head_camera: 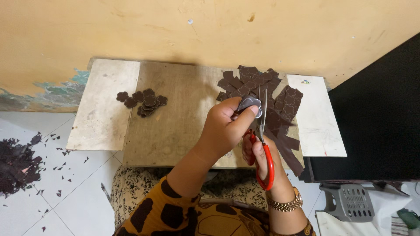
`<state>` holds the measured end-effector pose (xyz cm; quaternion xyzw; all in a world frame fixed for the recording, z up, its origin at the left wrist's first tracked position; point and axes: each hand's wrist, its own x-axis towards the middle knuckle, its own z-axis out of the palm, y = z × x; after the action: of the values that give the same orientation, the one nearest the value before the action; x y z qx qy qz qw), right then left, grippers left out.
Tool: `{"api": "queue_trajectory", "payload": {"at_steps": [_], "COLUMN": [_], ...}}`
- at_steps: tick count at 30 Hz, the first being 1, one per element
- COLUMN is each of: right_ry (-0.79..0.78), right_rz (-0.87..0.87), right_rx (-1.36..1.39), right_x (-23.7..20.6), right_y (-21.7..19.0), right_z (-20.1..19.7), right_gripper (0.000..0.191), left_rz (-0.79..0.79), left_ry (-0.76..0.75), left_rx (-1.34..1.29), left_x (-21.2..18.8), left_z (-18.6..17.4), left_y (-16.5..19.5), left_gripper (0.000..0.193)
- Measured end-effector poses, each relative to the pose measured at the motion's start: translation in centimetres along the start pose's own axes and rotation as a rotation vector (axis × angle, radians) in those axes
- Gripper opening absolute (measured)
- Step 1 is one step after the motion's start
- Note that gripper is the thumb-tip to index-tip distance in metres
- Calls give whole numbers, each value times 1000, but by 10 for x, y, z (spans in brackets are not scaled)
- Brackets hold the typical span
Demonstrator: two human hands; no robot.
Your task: The person cuts flower-shaped pieces from dark brown leather or fabric using red-handled scissors, following white drawn outlines on the material. They rotate the material while cutting around each shape, place finished cutouts in a pile on the cutting board, and drop scraps aside, continuing piece after piece.
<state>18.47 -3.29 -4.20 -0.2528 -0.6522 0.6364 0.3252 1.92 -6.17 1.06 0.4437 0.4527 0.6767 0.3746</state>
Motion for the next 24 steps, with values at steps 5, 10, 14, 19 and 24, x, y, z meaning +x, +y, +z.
{"api": "queue_trajectory", "payload": {"at_steps": [5, 10, 14, 19, 24], "right_ry": [19, 74, 119, 100, 137], "right_rz": [52, 59, 86, 122, 186], "right_rx": [20, 34, 16, 28, 27], "right_x": [-1, 0, 0, 1, 2], "right_y": [1, 8, 11, 11, 15], "right_z": [-2, 0, 2, -1, -2], "right_gripper": [62, 58, 56, 54, 56], "left_rz": [26, 69, 56, 14, 11], "left_ry": [-22, -1, 5, 13, 56], "left_rx": [6, 43, 32, 17, 39], "left_x": [0, 1, 1, 3, 5], "left_z": [-1, 0, -1, -3, -6], "left_y": [0, -4, -7, -9, -10], "left_gripper": [17, 20, 23, 18, 14]}}
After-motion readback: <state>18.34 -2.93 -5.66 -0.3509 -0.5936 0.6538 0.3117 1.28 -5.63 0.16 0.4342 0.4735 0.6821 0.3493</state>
